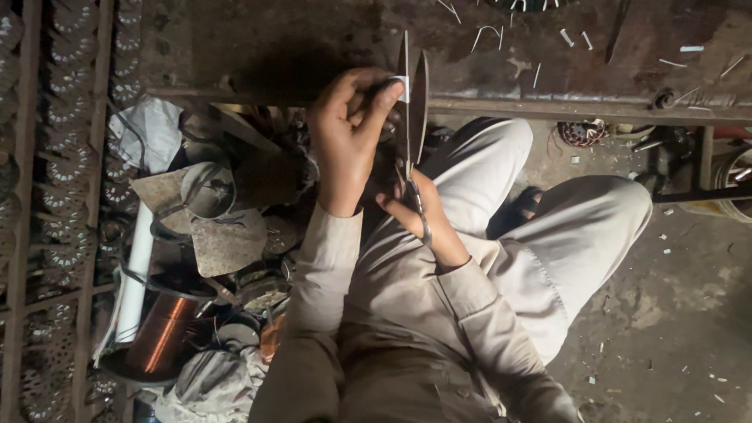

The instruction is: The person cuts small white rectangular pieces using scissors and inserts them into slots on a circular motor stator with copper windings. The person repeatedly picks up pieces, trims them, and places them into the stator, occasionally adjusting the stator's position on the table.

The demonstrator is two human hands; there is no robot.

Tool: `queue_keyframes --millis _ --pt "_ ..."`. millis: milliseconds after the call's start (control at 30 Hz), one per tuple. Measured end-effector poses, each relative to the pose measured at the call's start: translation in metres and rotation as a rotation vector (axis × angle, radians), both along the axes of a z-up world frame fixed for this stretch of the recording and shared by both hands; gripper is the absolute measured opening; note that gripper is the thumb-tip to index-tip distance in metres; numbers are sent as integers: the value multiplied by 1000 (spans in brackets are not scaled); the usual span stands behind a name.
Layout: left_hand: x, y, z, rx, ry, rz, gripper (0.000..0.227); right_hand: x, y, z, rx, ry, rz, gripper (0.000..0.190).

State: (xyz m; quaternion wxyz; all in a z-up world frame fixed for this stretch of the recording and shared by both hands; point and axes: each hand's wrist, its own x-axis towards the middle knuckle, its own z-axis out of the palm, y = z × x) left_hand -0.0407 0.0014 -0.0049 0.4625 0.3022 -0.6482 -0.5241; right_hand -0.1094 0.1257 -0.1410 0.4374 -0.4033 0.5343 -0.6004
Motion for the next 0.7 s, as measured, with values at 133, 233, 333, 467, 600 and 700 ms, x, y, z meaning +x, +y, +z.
queue_keyframes --millis 133,233,333,467,600,700 --pt "1 -3 -3 86 28 -23 15 0 0 -18 -39 86 -35 28" --pt "1 -6 -6 75 102 -61 15 3 -1 -27 -24 138 -109 26" --pt "3 -8 -8 129 138 -81 17 9 -2 -27 18 154 -158 24" --pt "4 -7 -8 86 107 -89 16 7 -9 -11 63 115 -144 26" --pt "4 -5 -8 69 96 -67 15 6 -5 10 56 -81 -22 29" --pt "2 -6 -8 76 61 -53 15 4 -4 14 49 -84 -21 29"
